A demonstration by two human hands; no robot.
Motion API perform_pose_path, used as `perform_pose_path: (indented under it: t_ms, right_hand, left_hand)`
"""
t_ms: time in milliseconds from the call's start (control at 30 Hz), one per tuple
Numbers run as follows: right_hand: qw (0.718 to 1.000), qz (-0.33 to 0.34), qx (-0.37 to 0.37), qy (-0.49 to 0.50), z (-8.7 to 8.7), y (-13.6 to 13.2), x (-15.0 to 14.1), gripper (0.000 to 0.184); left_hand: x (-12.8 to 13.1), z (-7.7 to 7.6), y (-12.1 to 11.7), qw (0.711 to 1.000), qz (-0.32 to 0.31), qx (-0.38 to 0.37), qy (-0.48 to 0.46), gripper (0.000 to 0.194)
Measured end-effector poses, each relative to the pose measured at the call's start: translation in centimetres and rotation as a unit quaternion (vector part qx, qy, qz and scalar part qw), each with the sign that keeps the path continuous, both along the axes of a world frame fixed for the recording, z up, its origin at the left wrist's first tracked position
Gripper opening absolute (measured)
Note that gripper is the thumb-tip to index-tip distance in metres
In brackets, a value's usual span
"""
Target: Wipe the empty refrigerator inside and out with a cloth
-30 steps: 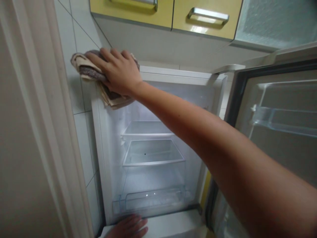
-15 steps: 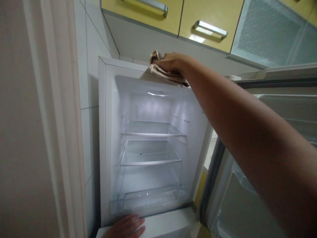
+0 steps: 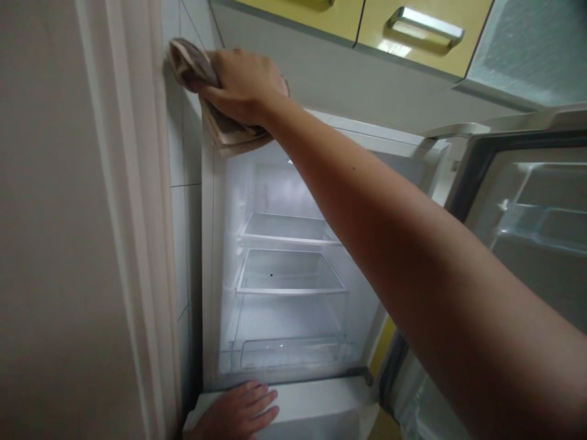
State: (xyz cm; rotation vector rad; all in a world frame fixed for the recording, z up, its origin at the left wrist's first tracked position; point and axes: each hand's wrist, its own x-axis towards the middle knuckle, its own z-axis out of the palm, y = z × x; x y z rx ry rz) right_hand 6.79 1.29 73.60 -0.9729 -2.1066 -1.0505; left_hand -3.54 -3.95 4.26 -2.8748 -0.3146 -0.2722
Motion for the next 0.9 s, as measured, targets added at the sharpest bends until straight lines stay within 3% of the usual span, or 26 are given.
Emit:
perform_pose_path:
  t_ms: [233, 333, 433, 533, 633, 733, 800, 833, 900]
  right_hand:
    - [0.976, 0.142, 0.111, -0.122, -4.4, 0.7, -1.4, 0.073]
    - [0.953, 0.178, 0.115, -0.215, -8.3, 1.5, -1.3, 0.070]
    - [0.939, 0.203, 0.058, -0.271, -15.5, 1.8, -1.1, 0.070]
    - [0.929, 0.223, 0.003, -0.295, -25.1, 1.7, -1.0, 0.060]
    - [0.900, 0.283, -0.054, -0.328, -34.5, 1.4, -1.2, 0.046]
    - [0.869, 0.300, -0.050, -0.390, -41.0, 0.8, -1.6, 0.043]
    - [0.848, 0.299, -0.029, -0.437, -42.7, 0.2, -1.7, 0.039]
    - [0.834, 0.296, -0.017, -0.465, -42.6, -0.1, -1.7, 0.036]
    - [0.811, 0.275, 0.009, -0.516, -40.4, -0.2, -1.5, 0.034]
  left_hand:
    - [-0.4, 0.7, -0.3, 1.000, 0.013, -0.006, 0.019, 0.110]
    - [-0.5, -0.1, -0.1, 1.000, 0.014, 0.000, 0.015, 0.109]
    - [-0.5, -1.2, 0.2, 1.000, 0.015, 0.009, -0.001, 0.102]
    - [-0.6, -1.8, 0.4, 1.000, 0.016, 0.015, -0.007, 0.093]
    - [-0.8, -1.6, 0.5, 1.000, 0.013, 0.009, -0.001, 0.089]
    - [-1.0, -1.3, 0.5, 1.000, 0.003, -0.007, -0.016, 0.088]
    - [-1.1, -1.2, 0.4, 1.000, 0.004, -0.003, -0.021, 0.090]
    - [-1.1, -1.3, 0.4, 1.000, 0.007, 0.007, -0.019, 0.092]
    - [-1.2, -1.6, 0.5, 0.999, 0.012, 0.040, -0.018, 0.097]
